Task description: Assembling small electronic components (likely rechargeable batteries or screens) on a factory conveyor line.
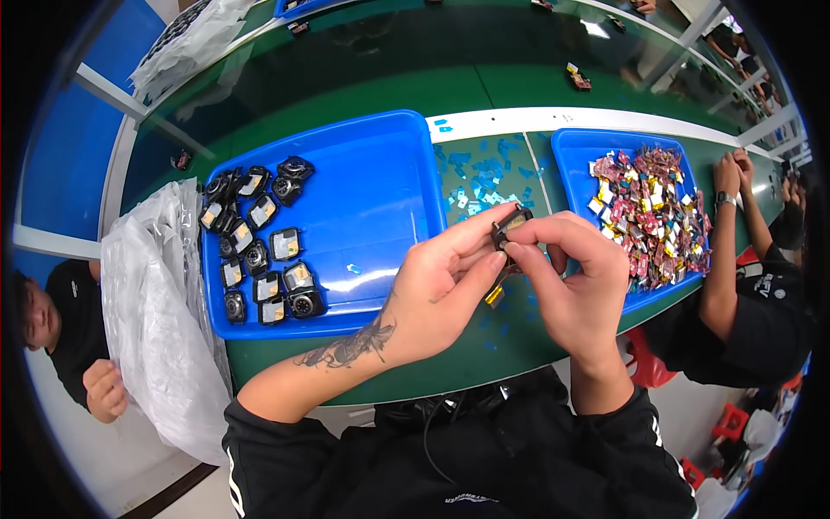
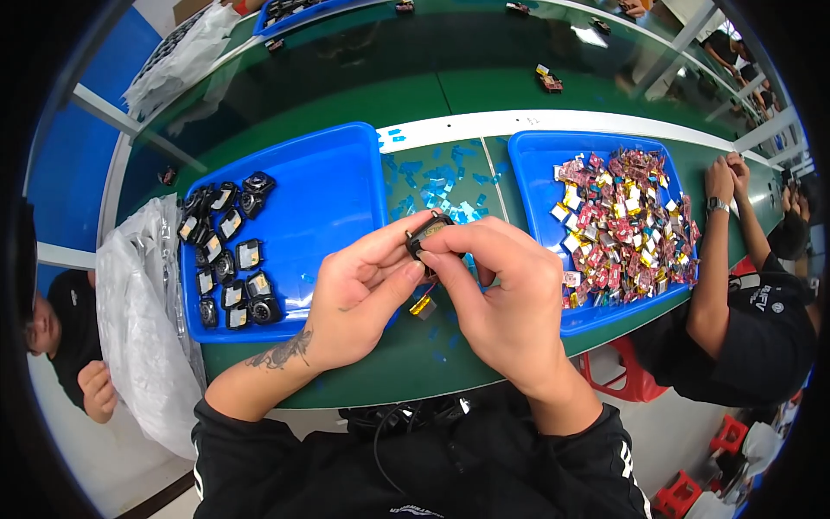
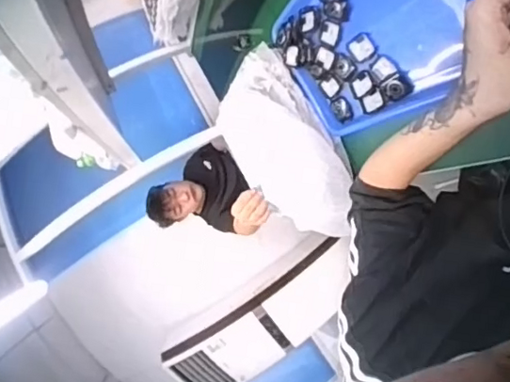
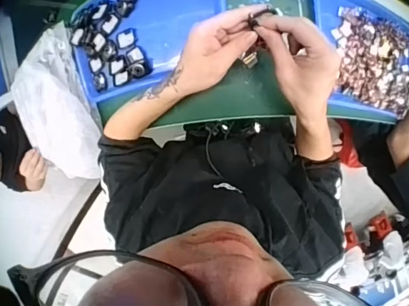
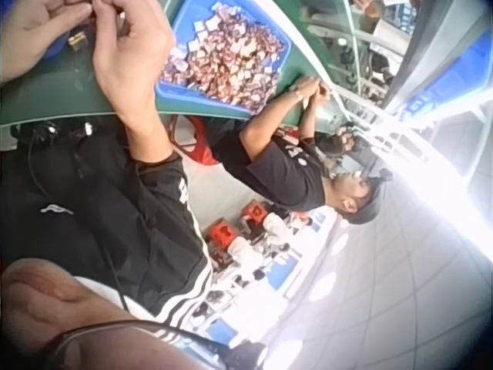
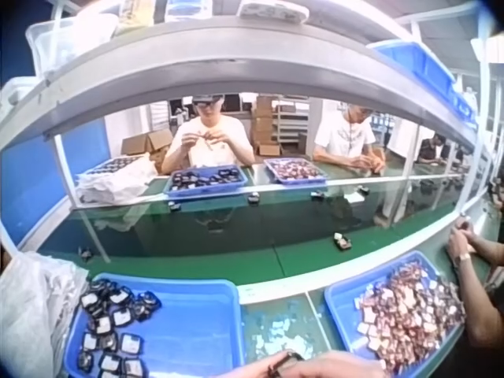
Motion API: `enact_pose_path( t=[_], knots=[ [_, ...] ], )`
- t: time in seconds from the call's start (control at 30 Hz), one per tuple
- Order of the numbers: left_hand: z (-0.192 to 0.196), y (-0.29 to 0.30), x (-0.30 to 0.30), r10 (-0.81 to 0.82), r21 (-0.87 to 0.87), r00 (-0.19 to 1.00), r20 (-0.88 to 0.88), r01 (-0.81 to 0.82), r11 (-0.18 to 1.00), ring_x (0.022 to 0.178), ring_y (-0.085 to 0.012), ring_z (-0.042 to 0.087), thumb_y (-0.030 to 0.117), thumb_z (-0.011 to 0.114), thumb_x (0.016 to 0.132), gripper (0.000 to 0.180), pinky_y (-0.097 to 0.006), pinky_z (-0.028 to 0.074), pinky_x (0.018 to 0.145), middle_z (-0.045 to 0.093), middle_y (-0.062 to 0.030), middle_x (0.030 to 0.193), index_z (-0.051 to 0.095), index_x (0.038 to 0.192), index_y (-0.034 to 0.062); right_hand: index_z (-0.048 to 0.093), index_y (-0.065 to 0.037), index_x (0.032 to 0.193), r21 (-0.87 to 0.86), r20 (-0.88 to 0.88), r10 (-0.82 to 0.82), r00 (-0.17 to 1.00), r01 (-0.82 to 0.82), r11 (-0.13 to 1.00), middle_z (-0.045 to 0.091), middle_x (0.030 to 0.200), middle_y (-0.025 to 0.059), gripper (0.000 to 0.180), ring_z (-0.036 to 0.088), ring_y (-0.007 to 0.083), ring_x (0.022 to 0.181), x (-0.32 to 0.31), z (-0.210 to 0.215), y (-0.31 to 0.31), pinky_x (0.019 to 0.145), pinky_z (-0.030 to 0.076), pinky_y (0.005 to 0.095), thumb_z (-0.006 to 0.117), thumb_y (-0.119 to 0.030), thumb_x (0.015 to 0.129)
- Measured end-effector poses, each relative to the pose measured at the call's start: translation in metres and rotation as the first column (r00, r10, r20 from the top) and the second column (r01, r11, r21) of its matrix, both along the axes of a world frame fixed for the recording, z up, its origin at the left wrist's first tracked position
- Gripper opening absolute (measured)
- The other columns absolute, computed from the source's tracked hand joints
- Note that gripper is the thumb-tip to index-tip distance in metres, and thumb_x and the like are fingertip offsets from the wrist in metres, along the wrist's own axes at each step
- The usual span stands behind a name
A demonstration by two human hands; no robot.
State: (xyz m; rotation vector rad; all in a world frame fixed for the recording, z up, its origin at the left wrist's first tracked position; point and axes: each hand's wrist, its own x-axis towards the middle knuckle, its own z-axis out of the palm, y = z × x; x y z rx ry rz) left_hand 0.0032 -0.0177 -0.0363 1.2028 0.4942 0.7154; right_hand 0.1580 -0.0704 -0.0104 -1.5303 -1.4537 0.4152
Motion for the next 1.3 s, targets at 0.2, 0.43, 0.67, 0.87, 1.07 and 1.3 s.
enact_pose_path(
  t=[0.2, 0.43, 0.67, 0.87, 1.07, 1.3],
  knots=[
    [0.000, -0.003, 0.001, 0.013, 0.042, 0.999, -0.033, -0.011, 0.999, 0.119, -0.0157, 0.054, -0.002, 0.044, 0.098, 0.045, -0.028, 0.044, 0.099, 0.055, -0.0132, 0.131, 0.037, 0.142, -0.0057, 0.066, -0.007, 0.076, 0.030, 0.036, -0.005, 0.999, 0.004, 1.000, 0.059, 0.068, 0.0026, 0.012, 0.049, 0.0181, 0.059, 0.000, -0.003, 0.001, 0.058, 0.038, 0.0306, 0.075, 0.000, 0.072],
    [-0.001, 0.000, -0.003, -0.092, -0.047, 0.995, -0.036, 0.090, 0.995, 0.110, -0.0101, 0.055, -0.003, 0.044, 0.098, 0.042, -0.025, 0.046, 0.090, 0.056, -0.0109, 0.125, 0.040, 0.140, -0.0041, 0.053, -0.006, 0.078, 0.050, 0.034, 0.005, 0.999, -0.007, 0.999, 0.047, 0.071, 0.0026, 0.025, 0.046, 0.0166, 0.067, 0.005, -0.003, 0.003, 0.062, 0.038, 0.0285, 0.076, 0.000, 0.069],
    [0.005, 0.007, 0.003, 0.054, -0.115, 0.975, 0.216, -0.030, 0.993, 0.115, -0.0219, 0.058, 0.000, 0.048, 0.097, 0.054, -0.034, 0.050, 0.096, 0.057, -0.0184, 0.126, 0.025, 0.146, 0.0008, 0.053, -0.002, 0.111, 0.075, -0.612, 0.159, 0.775, -0.143, 0.987, 0.057, 0.103, 0.0044, 0.036, 0.057, 0.0123, 0.098, 0.023, -0.024, -0.014, 0.088, 0.049, 0.0282, 0.071, 0.000, 0.080],
    [0.001, 0.013, -0.009, 0.089, 0.393, 0.981, -0.175, -0.013, 0.919, 0.098, -0.0165, 0.063, -0.009, 0.053, 0.088, 0.029, -0.031, 0.051, 0.080, 0.061, -0.0159, 0.116, 0.069, 0.108, 0.0039, 0.059, 0.005, 0.103, -0.016, -0.601, 0.138, 0.787, -0.184, 0.983, 0.064, 0.097, 0.0080, 0.019, 0.064, 0.0109, 0.090, 0.011, -0.022, -0.022, 0.078, 0.055, 0.0235, 0.065, 0.010, 0.085],
    [0.018, 0.015, -0.007, 0.223, 0.742, 0.962, -0.155, -0.036, 0.669, 0.088, -0.0221, 0.069, -0.008, 0.068, 0.077, 0.030, -0.026, 0.053, 0.074, 0.067, -0.0170, 0.107, 0.071, 0.105, 0.0014, 0.061, 0.006, 0.095, 0.039, -0.720, 0.215, 0.659, -0.271, 0.962, 0.062, 0.096, 0.0092, 0.011, 0.062, 0.0120, 0.088, 0.019, -0.019, -0.021, 0.074, 0.054, 0.0241, 0.065, 0.008, 0.085],
    [0.016, 0.007, -0.007, -0.029, 0.004, 0.977, -0.213, 0.030, 1.000, 0.085, -0.0125, 0.066, -0.002, 0.068, 0.085, 0.013, -0.022, 0.052, 0.070, 0.069, -0.0102, 0.093, 0.070, 0.097, -0.0065, 0.060, 0.002, 0.091, 0.099, -0.799, 0.251, 0.546, -0.291, 0.952, 0.059, 0.092, 0.0077, 0.008, 0.057, 0.0108, 0.084, 0.017, -0.024, -0.019, 0.070, 0.050, 0.0230, 0.067, 0.002, 0.086]
  ],
)
